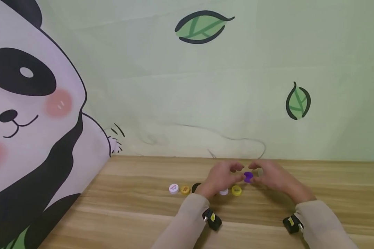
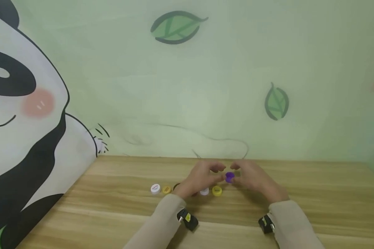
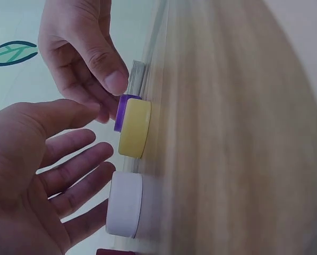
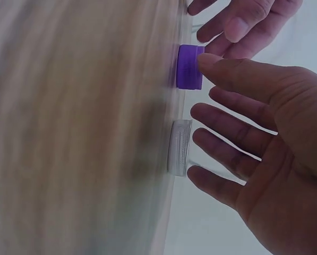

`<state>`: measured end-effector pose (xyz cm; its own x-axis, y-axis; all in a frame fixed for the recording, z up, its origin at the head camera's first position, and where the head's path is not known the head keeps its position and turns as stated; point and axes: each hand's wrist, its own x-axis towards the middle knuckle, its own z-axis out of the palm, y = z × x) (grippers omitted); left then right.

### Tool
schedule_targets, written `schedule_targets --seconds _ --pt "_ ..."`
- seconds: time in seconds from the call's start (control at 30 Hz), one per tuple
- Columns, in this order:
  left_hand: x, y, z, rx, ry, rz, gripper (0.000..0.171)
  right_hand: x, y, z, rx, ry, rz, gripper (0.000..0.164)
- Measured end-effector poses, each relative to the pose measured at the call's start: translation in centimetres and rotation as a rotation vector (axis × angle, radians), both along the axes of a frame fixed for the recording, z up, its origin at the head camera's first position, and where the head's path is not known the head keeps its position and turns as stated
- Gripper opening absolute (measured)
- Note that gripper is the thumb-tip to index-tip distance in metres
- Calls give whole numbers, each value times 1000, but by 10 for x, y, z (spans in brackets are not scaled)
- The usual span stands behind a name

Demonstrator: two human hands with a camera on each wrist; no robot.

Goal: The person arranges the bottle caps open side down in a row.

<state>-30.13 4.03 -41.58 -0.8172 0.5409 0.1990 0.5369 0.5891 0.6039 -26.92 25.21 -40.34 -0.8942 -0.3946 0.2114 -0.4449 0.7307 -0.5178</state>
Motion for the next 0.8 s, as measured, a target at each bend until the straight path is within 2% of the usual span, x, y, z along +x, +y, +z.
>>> schedule_targets --seconds 0.2,0.57,0.8 --pt "-1 1 -1 -24 -20 -14 35 -1 0 -2 -11 -20 8 35" --pt "-2 2 -6 -56 38 -52 33 -4 -2 -7 -32 20 54 22" --pt "0 3 -5 -56 42 -75 31 -3 -3 -5 -23 14 44 19"
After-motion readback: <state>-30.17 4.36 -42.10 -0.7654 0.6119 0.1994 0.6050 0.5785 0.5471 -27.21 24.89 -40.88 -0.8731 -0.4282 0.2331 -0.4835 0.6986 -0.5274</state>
